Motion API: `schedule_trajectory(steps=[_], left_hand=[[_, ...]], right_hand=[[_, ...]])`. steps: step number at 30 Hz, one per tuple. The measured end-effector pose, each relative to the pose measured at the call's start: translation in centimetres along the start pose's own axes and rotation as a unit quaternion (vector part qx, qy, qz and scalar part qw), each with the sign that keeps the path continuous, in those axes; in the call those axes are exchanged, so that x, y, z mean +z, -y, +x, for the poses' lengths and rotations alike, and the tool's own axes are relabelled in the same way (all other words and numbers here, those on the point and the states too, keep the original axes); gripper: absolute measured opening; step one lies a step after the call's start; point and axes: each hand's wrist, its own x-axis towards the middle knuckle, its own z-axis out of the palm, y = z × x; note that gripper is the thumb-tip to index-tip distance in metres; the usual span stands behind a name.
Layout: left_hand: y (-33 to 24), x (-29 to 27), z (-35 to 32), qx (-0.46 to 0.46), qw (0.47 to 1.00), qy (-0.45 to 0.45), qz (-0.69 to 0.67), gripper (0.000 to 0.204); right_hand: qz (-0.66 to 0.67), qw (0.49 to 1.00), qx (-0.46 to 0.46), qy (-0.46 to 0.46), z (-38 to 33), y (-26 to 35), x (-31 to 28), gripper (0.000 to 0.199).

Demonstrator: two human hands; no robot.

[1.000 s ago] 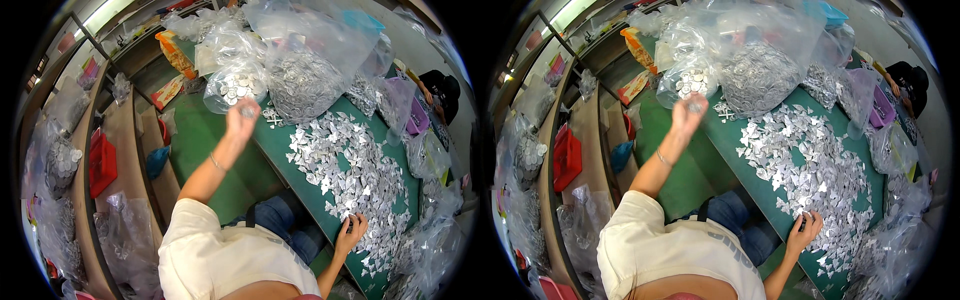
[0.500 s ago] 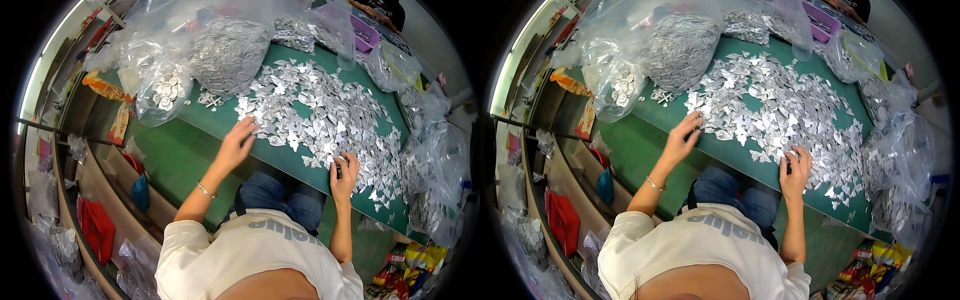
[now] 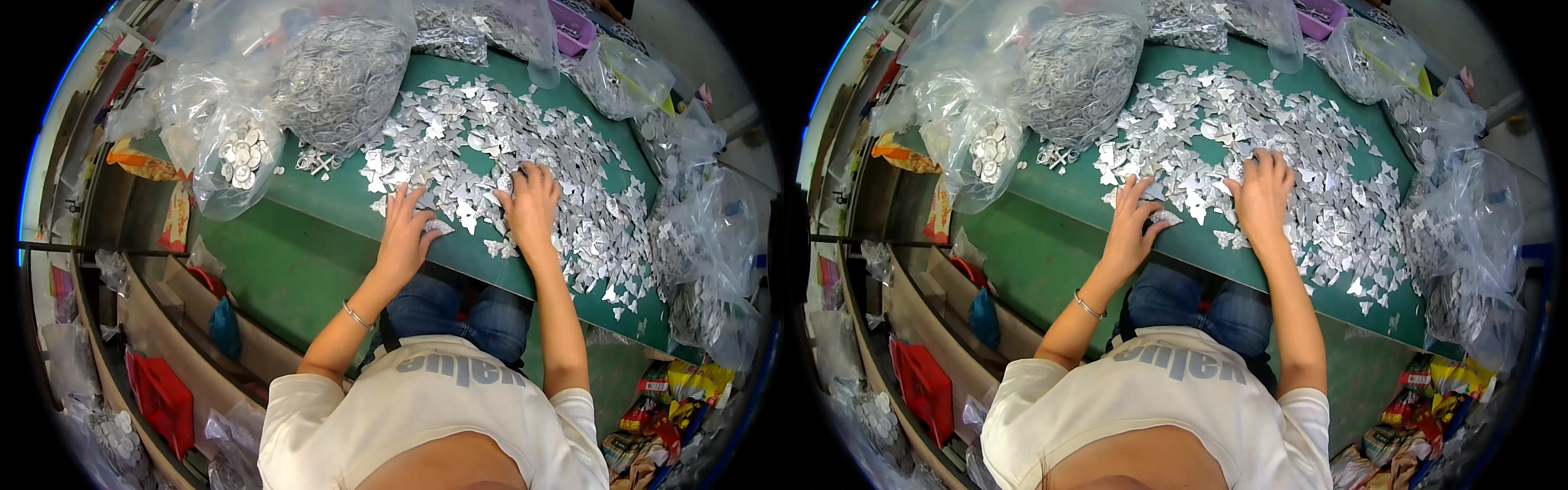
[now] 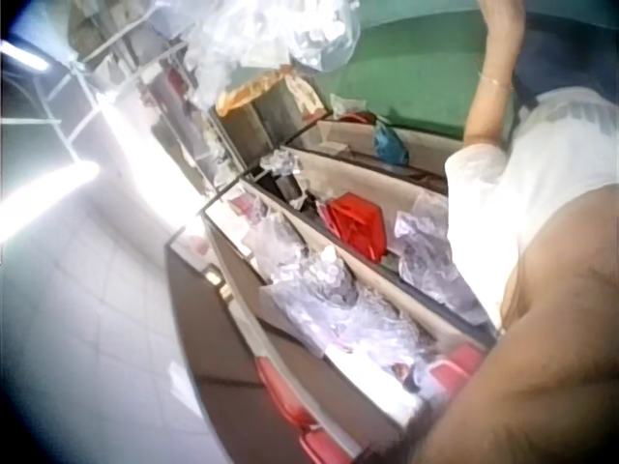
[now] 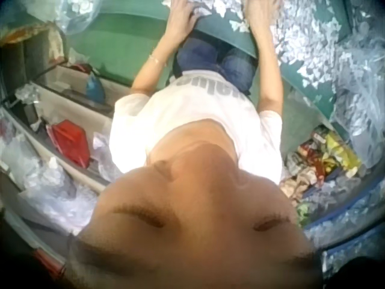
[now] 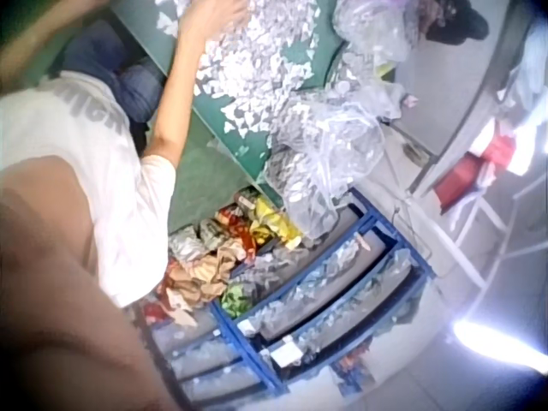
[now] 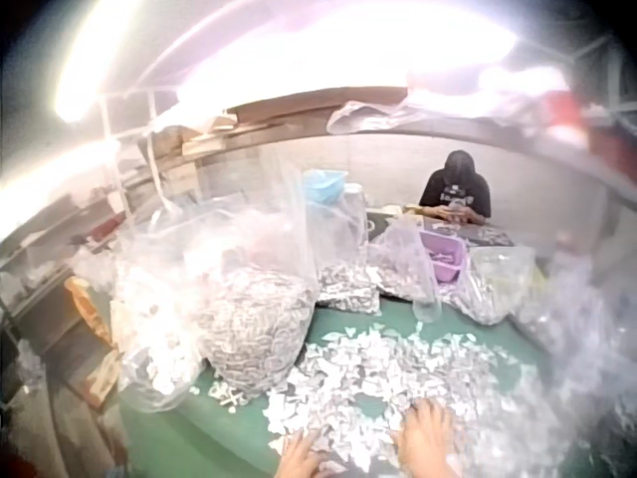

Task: The person sorts silver star-shaped pieces on a green table by hand, picking them from a pile and placing them into plastic bags or organized secondary piles.

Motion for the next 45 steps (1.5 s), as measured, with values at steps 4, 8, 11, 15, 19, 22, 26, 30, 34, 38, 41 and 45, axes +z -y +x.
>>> schedule_trajectory(steps=[4,8,11,15,19,22,26,30,34,38,41,45], left_hand=[[-0.9,0.6,-0.8,-0.072,0.986,-0.047,-0.142,0.015],[-2.1,1.3,-1.1,-0.264,0.803,0.015,-0.534,0.023],[-3.8,2.2,-0.1,-0.369,0.574,0.101,-0.725,0.032],[-4.2,3.7,0.5,-0.384,0.44,0.155,-0.797,0.038],[-4.4,5.2,-0.2,-0.419,0.319,0.169,-0.833,0.036],[-5.5,5.3,0.0,-0.443,0.279,0.153,-0.838,0.037],[-5.9,5.5,0.0,-0.381,0.435,0.122,-0.807,0.039],[-6.4,4.7,1.3,-0.392,0.433,0.091,-0.806,0.042],[-6.4,4.5,1.6,-0.38,0.388,0.084,-0.836,0.044],[-6.7,4.7,2.1,-0.377,0.349,0.073,-0.855,0.042],[-7.1,5.3,1.5,-0.34,0.435,0.089,-0.829,0.039],[-5.9,6.1,1.0,-0.312,0.404,0.081,-0.856,0.033]], right_hand=[[0.044,0.999,0.002,-0.014,-0.2,0.1,0.0,0.026],[0.318,0.924,0.198,0.074,-1.9,0.0,-2.4,0.013],[0.444,0.865,0.148,0.182,-2.6,1.2,-4.2,0.009],[0.359,0.926,0.092,0.078,-1.1,0.5,-3.9,0.01],[0.001,0.999,0.043,-0.024,1.8,-2.9,-1.0,0.018],[-0.091,0.996,0.004,0.01,2.7,-3.9,0.1,0.014],[0.005,0.997,0.019,-0.077,2.4,-4.2,-0.9,0.008],[0.276,0.944,0.171,-0.055,-0.3,-2.7,-2.7,0.011],[0.531,0.767,0.346,0.097,-1.7,-0.4,-5.1,0.017],[0.508,0.775,0.338,0.166,-3.0,1.3,-5.2,0.016],[0.395,0.869,0.24,0.175,-3.2,2.0,-5.6,0.016],[0.374,0.897,0.152,0.182,-3.0,2.6,-6.8,0.026]])
